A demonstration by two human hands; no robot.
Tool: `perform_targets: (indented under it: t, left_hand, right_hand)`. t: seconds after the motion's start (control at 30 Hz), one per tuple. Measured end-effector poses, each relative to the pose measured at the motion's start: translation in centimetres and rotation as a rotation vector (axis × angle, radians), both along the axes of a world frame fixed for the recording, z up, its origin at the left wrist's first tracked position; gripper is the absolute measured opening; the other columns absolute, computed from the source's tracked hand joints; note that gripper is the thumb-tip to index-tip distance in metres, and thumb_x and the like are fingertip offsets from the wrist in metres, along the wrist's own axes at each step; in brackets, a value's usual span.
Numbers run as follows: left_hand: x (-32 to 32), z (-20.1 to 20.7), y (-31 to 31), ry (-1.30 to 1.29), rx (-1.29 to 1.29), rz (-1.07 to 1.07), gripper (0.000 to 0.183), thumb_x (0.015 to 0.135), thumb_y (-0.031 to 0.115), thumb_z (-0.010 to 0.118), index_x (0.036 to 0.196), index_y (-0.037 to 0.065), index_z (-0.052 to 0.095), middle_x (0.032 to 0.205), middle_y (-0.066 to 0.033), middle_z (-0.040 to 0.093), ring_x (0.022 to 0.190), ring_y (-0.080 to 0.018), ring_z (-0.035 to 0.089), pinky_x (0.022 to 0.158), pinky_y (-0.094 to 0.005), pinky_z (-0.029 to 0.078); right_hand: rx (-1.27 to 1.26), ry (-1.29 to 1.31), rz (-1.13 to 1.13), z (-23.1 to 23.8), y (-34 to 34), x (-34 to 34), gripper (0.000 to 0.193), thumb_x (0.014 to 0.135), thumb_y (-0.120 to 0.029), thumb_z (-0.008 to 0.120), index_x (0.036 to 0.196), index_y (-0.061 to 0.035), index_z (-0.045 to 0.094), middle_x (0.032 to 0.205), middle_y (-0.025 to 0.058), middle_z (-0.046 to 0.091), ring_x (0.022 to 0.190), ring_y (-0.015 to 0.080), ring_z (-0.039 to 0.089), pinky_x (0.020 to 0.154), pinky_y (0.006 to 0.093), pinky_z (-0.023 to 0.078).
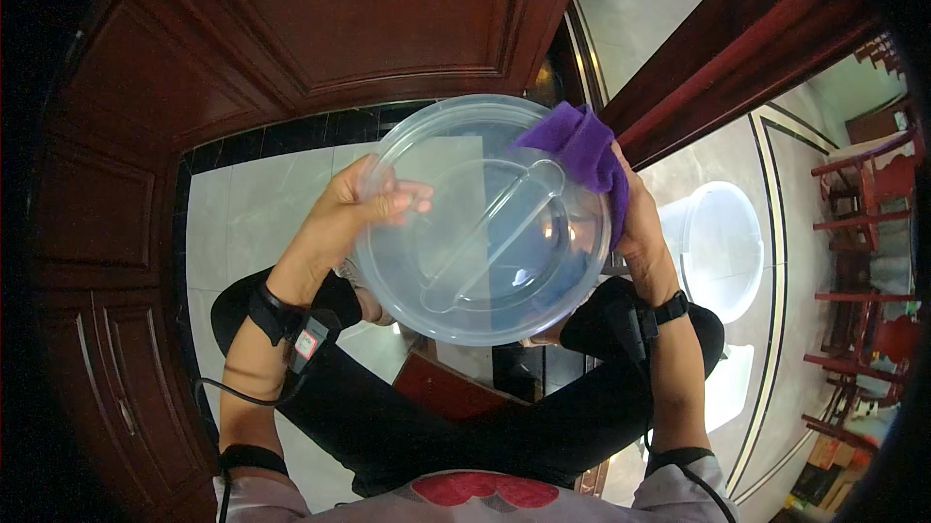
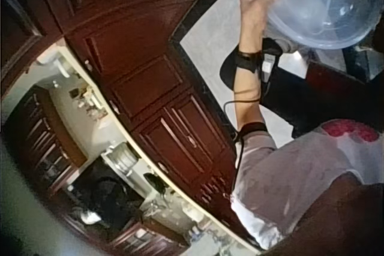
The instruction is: Cleaning the interior and exterior of plastic storage containers using a cloth.
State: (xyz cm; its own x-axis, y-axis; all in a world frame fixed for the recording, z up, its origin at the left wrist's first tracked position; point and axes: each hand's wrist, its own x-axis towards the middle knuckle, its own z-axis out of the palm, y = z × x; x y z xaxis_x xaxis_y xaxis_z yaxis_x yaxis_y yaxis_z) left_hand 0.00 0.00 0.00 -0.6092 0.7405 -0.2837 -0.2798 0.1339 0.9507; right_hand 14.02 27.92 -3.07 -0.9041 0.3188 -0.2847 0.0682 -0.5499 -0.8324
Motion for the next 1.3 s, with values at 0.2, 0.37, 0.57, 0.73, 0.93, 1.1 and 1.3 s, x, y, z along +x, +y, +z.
perform_targets:
  t: [0.2,0.37,0.57,0.73,0.93,1.1,1.3]
  left_hand:
    - [0.1,-0.1,0.2,0.087,0.04,0.007,0.027,0.073,0.018,0.067,0.088,0.007,0.048,0.096,-0.0138,0.061,0.088,-0.0186,0.059,0.074,-0.0293,0.047]
    - [0.1,0.3,0.0,0.25,0.03,-0.027,0.022,0.072,0.013,0.069,0.086,0.005,0.053,0.088,-0.0072,0.063,0.078,-0.0105,0.056,0.072,-0.0251,0.044]
    - [1.5,0.2,2.1,0.65,-0.15,-0.25,0.023,0.063,0.011,0.072,0.076,0.003,0.056,0.07,-0.0064,0.059,0.067,-0.0125,0.055,0.066,-0.0255,0.043]
    - [2.1,-2.0,2.5,0.968,-0.137,-0.23,0.025,0.058,0.012,0.075,0.076,0.005,0.059,0.061,-0.0029,0.056,0.053,-0.0127,0.051,0.052,-0.0266,0.042]
    - [-2.0,-1.1,0.7,0.745,-0.179,0.016,0.024,0.061,0.008,0.075,0.069,0.006,0.052,0.065,0.0036,0.052,0.061,-0.0051,0.048,0.055,-0.0208,0.038]
    - [-4.0,-1.0,-0.2,0.62,-0.043,0.178,0.018,0.067,0.007,0.071,0.076,0.004,0.056,0.072,0.0024,0.056,0.067,-0.005,0.051,0.061,-0.0199,0.042]
    - [-2.3,-3.9,1.6,0.7,-0.351,0.457,0.058,0.077,0.04,0.063,0.116,0.002,0.046,0.107,-0.0141,0.051,0.098,-0.0168,0.048,0.075,-0.0281,0.044]
  right_hand:
    - [-0.2,0.067,-0.213,-2.1,3.2,0.1,0.048,0.092,-0.04,0.03,0.119,-0.0022,0.044,0.116,0.0117,0.051,0.104,0.0258,0.048,0.094,0.0372,0.034]
    - [-0.335,0.094,-0.188,-0.8,3.2,-0.6,0.051,0.093,-0.038,0.027,0.126,0.0006,0.034,0.126,0.0118,0.043,0.116,0.0223,0.04,0.102,0.0355,0.025]
    - [0.459,-0.005,0.158,-1.2,0.6,-0.4,0.048,0.088,-0.036,0.045,0.119,0.0011,0.044,0.114,0.0084,0.051,0.104,0.018,0.048,0.093,0.0318,0.035]
    - [0.56,0.094,0.538,2.2,-7.1,-0.5,0.038,0.092,-0.032,0.04,0.111,-0.0015,0.05,0.092,0.0025,0.055,0.085,0.0107,0.045,0.079,0.0264,0.038]
    - [0.424,0.033,0.415,2.5,-4.6,0.6,0.04,0.088,-0.03,0.048,0.118,-0.0026,0.046,0.106,0.004,0.053,0.096,0.0125,0.047,0.086,0.027,0.038]
    - [0.337,0.12,0.309,1.7,-4.8,2.3,0.047,0.08,-0.019,0.061,0.12,-0.0024,0.043,0.108,0.0072,0.054,0.1,0.0155,0.048,0.088,0.0306,0.038]
    - [0.394,0.089,0.264,2.0,-5.6,1.9,0.041,0.077,-0.013,0.064,0.112,-0.0006,0.047,0.102,0.0116,0.056,0.092,0.022,0.053,0.082,0.0332,0.043]
